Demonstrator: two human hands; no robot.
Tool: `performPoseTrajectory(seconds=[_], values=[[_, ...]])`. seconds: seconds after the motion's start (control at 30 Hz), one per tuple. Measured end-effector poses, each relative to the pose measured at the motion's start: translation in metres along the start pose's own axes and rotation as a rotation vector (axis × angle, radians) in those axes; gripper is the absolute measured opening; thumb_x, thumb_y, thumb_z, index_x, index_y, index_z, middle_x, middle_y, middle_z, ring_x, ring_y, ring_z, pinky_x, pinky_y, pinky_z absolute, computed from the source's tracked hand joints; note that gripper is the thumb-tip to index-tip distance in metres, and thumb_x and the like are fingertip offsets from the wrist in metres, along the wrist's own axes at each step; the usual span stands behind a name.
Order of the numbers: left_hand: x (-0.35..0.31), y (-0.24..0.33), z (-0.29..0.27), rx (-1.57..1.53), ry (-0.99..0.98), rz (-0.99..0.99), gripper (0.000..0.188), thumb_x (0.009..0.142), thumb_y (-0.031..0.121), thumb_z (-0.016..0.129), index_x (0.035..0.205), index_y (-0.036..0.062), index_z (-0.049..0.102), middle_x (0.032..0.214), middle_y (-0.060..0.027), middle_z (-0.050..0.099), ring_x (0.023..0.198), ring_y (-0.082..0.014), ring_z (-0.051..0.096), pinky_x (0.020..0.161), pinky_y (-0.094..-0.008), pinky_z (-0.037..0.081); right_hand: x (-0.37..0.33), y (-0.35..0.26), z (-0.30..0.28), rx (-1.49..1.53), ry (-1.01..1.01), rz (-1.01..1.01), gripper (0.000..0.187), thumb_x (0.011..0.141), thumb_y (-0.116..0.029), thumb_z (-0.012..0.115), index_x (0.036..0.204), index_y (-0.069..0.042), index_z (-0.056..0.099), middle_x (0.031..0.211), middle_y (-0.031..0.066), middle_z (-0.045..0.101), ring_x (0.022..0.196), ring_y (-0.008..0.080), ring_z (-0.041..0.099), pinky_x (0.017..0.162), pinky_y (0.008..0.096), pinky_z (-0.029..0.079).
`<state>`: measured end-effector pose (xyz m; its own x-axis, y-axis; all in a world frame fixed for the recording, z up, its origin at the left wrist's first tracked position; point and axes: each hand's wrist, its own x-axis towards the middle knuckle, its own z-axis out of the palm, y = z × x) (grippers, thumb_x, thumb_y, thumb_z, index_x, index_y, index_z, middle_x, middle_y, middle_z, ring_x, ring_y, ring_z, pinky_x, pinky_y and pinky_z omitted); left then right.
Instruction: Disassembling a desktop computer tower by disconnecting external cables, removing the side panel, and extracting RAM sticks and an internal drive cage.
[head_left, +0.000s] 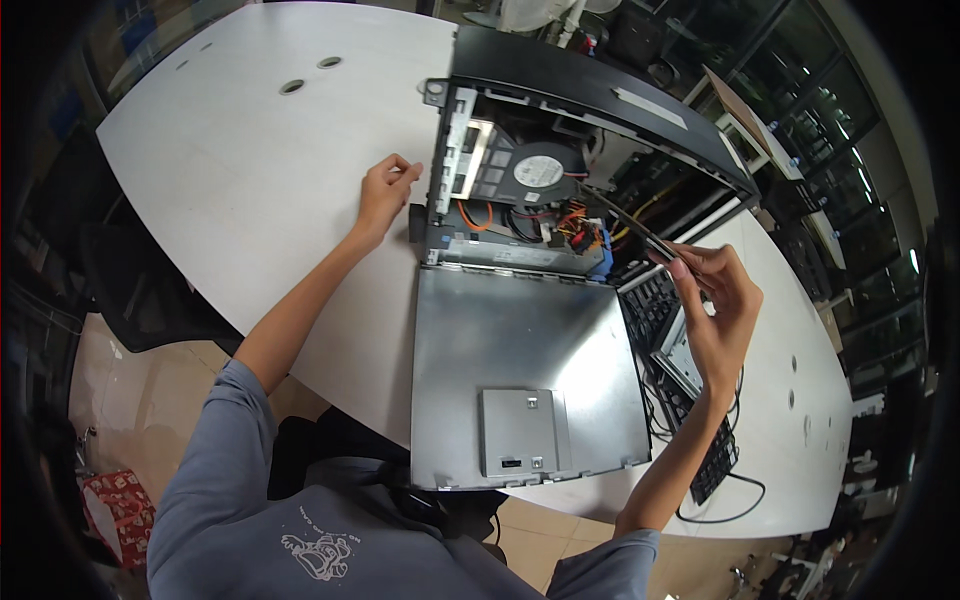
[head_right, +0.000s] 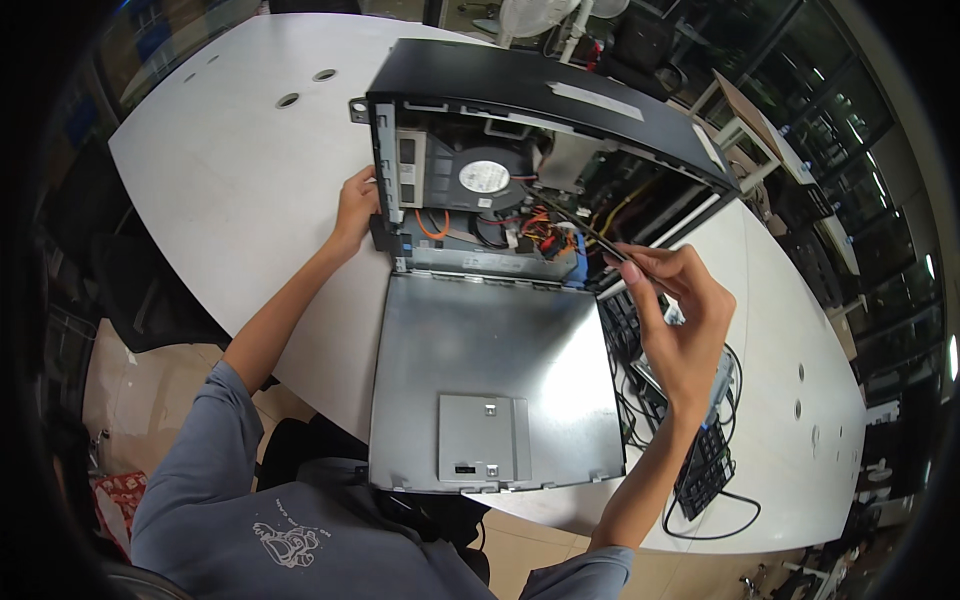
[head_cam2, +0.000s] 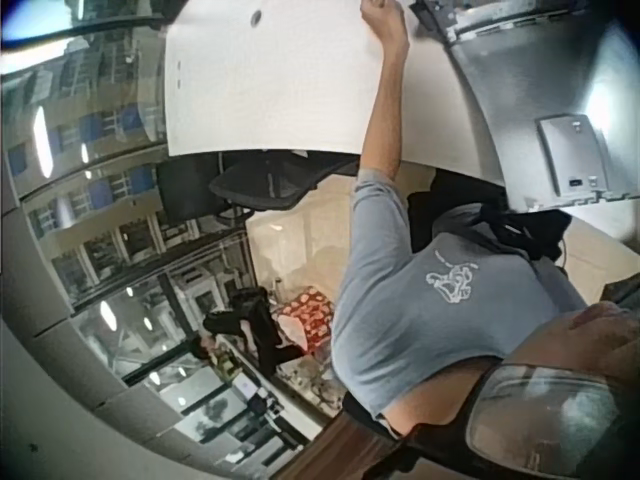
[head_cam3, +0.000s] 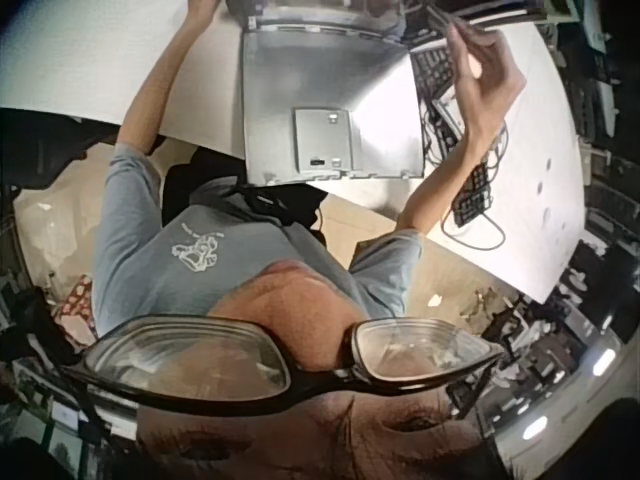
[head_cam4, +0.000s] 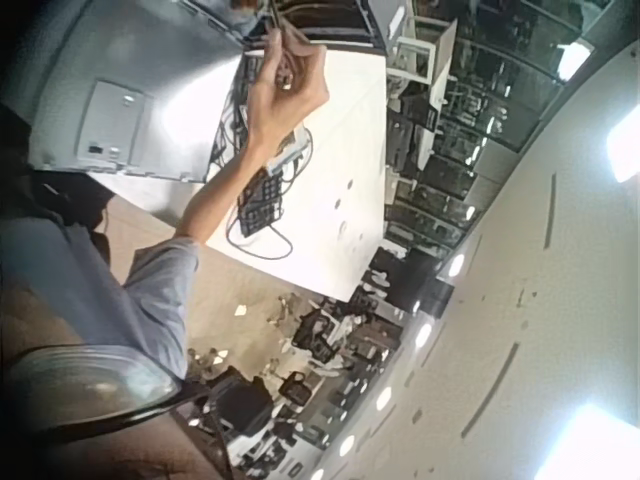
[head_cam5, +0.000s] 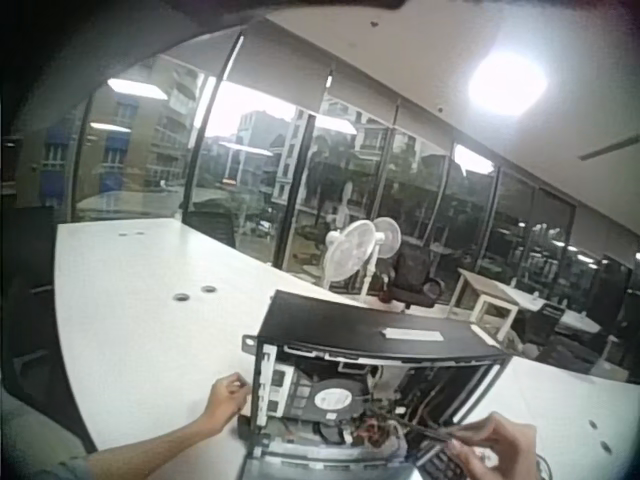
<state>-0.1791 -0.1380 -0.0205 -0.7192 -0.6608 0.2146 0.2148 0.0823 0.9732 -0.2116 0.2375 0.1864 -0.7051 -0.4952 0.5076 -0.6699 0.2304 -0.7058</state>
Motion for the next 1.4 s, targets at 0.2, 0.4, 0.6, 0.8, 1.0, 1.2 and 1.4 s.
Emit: performPoseTrajectory(seconds=[0.2,0.4,0.6,0.8,1.0,1.2,1.4], values=[[-0.002,0.006,0.006,0.036,-0.022,0.002,0.028,0.093,0.025,0.066,0.079,0.0035,0.055,0.052,0.0032,0.046,0.046,-0.0039,0.038,0.042,-0.0233,0.027,-0.004,0.009,0.007,-0.016,0.071,-0.089,0.022,0.081,0.008,0.069,0.071,0.002,0.051,0.091,0.0208,0.071,0.098,0.0269,0.07,0.085,0.033,0.056],[-0.015,0.036,0.004,-0.029,0.011,0.134,0.03,0.095,0.029,0.062,0.08,0.004,0.056,0.064,0.0017,0.053,0.056,-0.0035,0.043,0.05,-0.021,0.033,-0.009,0.001,-0.004,-0.042,0.089,-0.096,0.015,0.08,0.01,0.069,0.075,0.004,0.056,0.086,0.0192,0.071,0.092,0.027,0.071,0.083,0.0322,0.055],[-0.02,0.078,0.014,-0.015,-0.242,0.356,0.041,0.097,0.029,0.056,0.132,0.0082,0.052,0.118,-0.0047,0.058,0.107,-0.0137,0.051,0.094,-0.0302,0.038,-0.032,0.006,-0.057,-0.125,0.253,-0.165,0.008,0.091,0.003,0.06,0.096,0.007,0.056,0.095,0.0222,0.067,0.083,0.0265,0.07,0.079,0.0388,0.06],[-0.027,0.086,0.012,-0.184,-0.391,0.158,0.051,0.096,0.04,0.058,0.132,0.0037,0.052,0.12,-0.0078,0.06,0.111,-0.016,0.054,0.099,-0.0322,0.04,-0.046,0.034,-0.084,0.239,0.526,-0.184,0.019,0.099,-0.011,0.054,0.113,0.002,0.053,0.093,0.01,0.057,0.082,0.0163,0.059,0.078,0.0272,0.05],[-0.034,0.088,0.017,-0.291,-0.359,0.117,0.055,0.089,0.038,0.069,0.129,0.003,0.053,0.117,-0.0087,0.061,0.111,-0.015,0.055,0.1,-0.0307,0.038,-0.084,0.116,-0.111,0.369,0.922,0.002,0.024,0.1,-0.015,0.053,0.114,0.004,0.05,0.095,0.0115,0.058,0.085,0.0172,0.056,0.079,0.0286,0.048],[-0.035,0.075,0.021,-0.248,-0.327,0.218,0.039,0.098,0.026,0.057,0.128,0.0018,0.052,0.118,-0.0062,0.061,0.111,-0.0148,0.055,0.099,-0.0316,0.039,-0.106,0.13,-0.076,0.078,1.008,0.125,0.018,0.1,-0.014,0.054,0.105,0.003,0.05,0.095,0.0158,0.062,0.088,0.0228,0.067,0.082,0.0318,0.055],[-0.034,0.06,0.013,-0.273,-0.417,0.118,0.034,0.1,0.026,0.051,0.125,0.003,0.053,0.113,-0.0048,0.061,0.106,-0.0116,0.054,0.093,-0.0278,0.04,-0.11,0.109,-0.067,-0.34,0.848,0.071,0.014,0.099,-0.008,0.054,0.104,0.004,0.051,0.094,0.0153,0.063,0.083,0.0215,0.069,0.078,0.0305,0.057]])
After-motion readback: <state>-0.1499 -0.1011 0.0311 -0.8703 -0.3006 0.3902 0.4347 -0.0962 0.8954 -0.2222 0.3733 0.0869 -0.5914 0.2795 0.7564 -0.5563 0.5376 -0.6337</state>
